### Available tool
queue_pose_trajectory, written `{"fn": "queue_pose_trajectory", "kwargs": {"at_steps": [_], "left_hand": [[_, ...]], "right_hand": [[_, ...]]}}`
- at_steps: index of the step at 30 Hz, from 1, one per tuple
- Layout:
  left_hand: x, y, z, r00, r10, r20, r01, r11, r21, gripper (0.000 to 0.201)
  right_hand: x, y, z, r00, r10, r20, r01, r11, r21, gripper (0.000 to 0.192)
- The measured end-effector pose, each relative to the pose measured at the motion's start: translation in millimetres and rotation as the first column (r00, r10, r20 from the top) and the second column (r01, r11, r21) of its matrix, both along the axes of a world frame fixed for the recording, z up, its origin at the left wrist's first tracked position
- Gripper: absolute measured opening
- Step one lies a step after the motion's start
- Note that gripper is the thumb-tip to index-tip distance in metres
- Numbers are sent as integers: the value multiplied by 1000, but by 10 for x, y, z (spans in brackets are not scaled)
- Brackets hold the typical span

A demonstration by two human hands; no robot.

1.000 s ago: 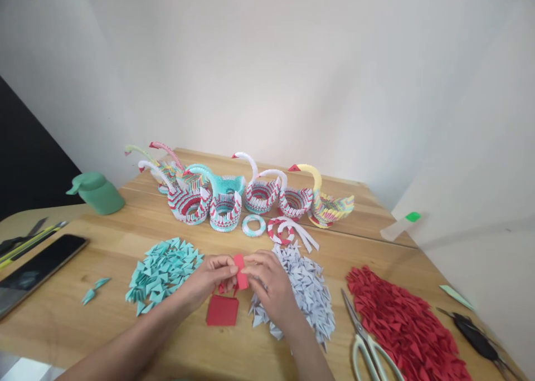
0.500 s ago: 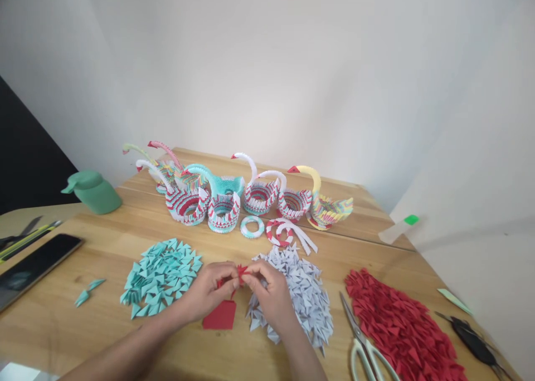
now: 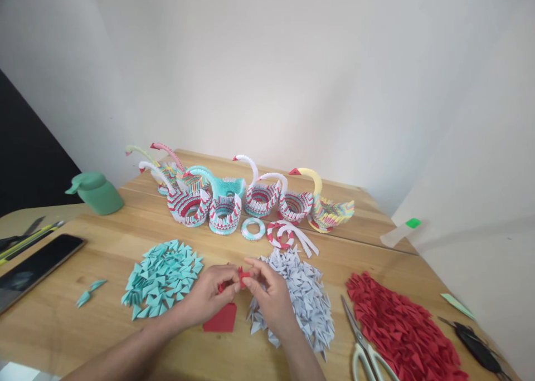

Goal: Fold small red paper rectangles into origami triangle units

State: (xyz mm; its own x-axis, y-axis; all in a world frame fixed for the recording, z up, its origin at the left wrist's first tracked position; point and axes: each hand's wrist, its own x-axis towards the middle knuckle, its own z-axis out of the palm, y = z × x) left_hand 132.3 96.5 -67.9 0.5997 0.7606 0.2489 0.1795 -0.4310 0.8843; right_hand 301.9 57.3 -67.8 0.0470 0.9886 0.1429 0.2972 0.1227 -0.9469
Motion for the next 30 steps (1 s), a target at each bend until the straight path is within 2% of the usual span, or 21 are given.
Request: {"fn": "queue_pose_trajectory", "kwargs": {"at_steps": [4, 8, 11, 17, 22, 28, 30], "left_hand": [[-1, -24, -4, 998, 11, 68, -6, 998, -68, 24], [37, -24, -44, 992, 92, 90, -82, 990, -112, 18], [58, -7, -82, 984, 134, 119, -125, 989, -81, 15], [35, 15, -112, 981, 142, 130, -136, 989, -53, 17], [17, 33, -121, 985, 133, 109, -135, 991, 3, 17], [26, 25, -113, 989, 124, 80, -135, 981, 137, 15], [30, 10, -99, 987, 137, 88, -148, 980, 131, 14]], "right_hand": [[-7, -4, -3, 998, 17, -53, -17, 1000, 8, 17], [-17, -1, -14, 990, -1, -139, 1, 1000, 0, 16], [-23, -4, -14, 984, 18, -178, -19, 1000, -5, 15], [-32, -6, -12, 980, 28, -195, -25, 1000, 18, 15], [-13, 2, -32, 988, 29, -150, -27, 1000, 12, 15], [10, -9, -11, 998, 7, -65, -6, 1000, 25, 21], [5, -14, -1, 998, 0, -58, 2, 1000, 31, 21]]}}
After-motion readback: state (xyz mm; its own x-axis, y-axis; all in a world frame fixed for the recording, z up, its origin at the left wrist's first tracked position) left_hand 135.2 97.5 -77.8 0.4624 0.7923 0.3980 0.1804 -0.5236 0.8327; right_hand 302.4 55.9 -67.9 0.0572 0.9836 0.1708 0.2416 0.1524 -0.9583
